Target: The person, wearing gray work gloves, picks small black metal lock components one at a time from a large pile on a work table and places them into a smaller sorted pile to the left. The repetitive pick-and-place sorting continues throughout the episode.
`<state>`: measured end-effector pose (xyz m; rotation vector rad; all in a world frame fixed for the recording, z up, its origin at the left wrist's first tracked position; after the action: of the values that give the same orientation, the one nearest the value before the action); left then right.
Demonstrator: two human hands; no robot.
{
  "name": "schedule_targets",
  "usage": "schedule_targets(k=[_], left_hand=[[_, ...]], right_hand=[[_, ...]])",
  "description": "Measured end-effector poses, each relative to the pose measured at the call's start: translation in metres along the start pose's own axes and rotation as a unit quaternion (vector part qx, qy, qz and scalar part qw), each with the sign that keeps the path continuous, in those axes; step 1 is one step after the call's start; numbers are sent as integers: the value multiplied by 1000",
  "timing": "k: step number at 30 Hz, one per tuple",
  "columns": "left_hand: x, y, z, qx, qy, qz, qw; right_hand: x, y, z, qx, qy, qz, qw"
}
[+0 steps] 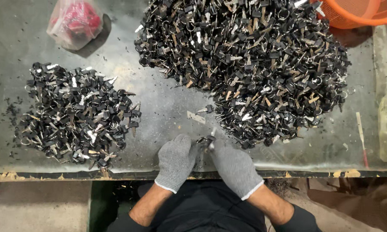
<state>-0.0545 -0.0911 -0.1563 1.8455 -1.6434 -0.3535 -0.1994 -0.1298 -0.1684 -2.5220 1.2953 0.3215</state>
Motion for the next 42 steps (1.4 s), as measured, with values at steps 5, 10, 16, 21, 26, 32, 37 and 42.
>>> schedule_targets(k=[5,10,16,21,26,32,37,42], left_hand=[[-4,12,-3,-55,32,89,994],[-4,10,0,-34,17,66,997],[-2,13,-4,-13,21,57,998],[-3,16,-7,-10,30,69,997],[-7,11,-5,-19,31,58,998],[-8,8,-7,-35,59,59,996],[-10,14,-6,-42,47,87,994],[-9,13,-9,-45,58,70,995]], right_hand=[[7,-13,-15,-34,65,3,997],[18,-15,-19,141,-10,-56,988],[21,-4,-13,7,-48,3,999],[24,-6,-26,125,40,-54,990],[5,7,-4,-21,-61,-5,998],[-6,-12,-15,24,96,-56,994],[12,-11,-5,42,3,3,999],[18,-5,-27,225,-73,-83,968]])
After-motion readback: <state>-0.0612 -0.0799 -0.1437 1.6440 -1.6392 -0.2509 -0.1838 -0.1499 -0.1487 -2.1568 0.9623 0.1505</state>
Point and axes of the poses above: each hand's wrist, its own x-axis towards the middle knuckle, its own z-axis out of the palm, y = z × x, the point moved 8 cm from there along x, towards the middle knuckle, and after that the axes turned 6 degrees about -x, right-handed, at the moved point
